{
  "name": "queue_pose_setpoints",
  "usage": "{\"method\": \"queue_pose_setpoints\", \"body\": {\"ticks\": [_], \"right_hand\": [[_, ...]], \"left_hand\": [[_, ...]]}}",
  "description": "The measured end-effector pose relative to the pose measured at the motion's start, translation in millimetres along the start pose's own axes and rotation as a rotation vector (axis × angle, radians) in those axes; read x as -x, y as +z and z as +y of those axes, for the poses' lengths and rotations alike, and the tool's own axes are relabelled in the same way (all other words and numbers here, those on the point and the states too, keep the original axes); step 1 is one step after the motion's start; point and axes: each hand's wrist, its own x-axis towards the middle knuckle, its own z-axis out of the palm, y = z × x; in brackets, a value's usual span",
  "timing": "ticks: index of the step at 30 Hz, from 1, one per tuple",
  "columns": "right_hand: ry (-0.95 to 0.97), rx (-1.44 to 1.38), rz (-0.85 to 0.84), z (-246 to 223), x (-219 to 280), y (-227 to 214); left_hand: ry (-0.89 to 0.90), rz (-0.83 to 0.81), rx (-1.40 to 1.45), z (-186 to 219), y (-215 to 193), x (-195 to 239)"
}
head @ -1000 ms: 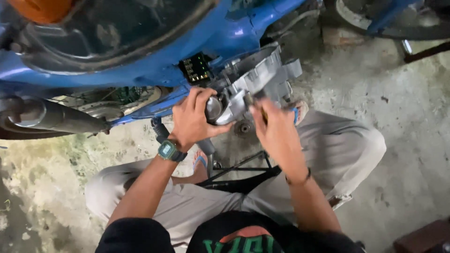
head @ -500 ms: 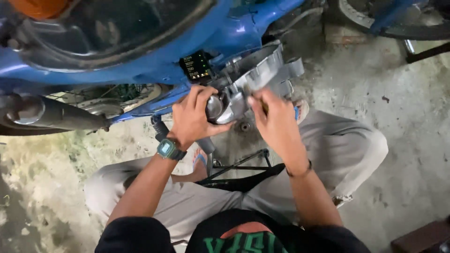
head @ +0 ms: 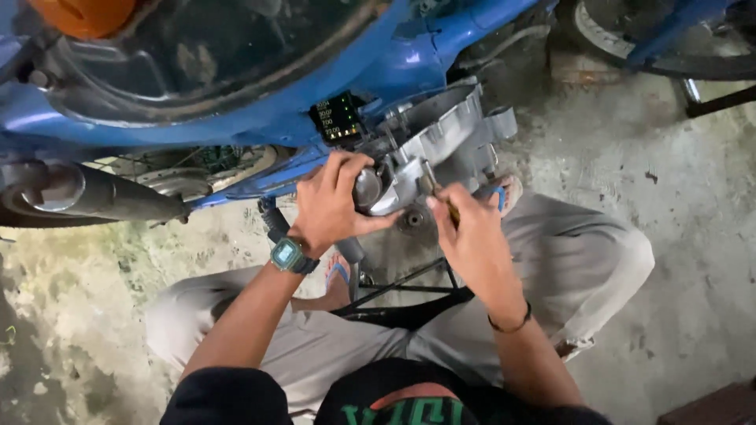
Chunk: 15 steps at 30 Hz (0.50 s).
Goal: Cleaning the interior of a motorcycle engine casing using a small brush.
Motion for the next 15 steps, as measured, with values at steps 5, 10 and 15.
{"method": "queue_pose_setpoints", "body": {"ticks": [5,10,15], "right_hand": [[-0.058,0.056,0.030,0.7,-28.7,3.5],[-0.030,0.090,0.018,9.8,-4.7,7.5],[-0.005,0.095,0.062,-8.0,-31.3,7.0]], "left_hand": [[-0.006,0.028,0.021,-4.4,5.8,2.1],[0.005,0.057,0.028,-4.1,4.7,-1.2],[-0.007,0.002,0.005,-5.7,5.4,4.7]]}}
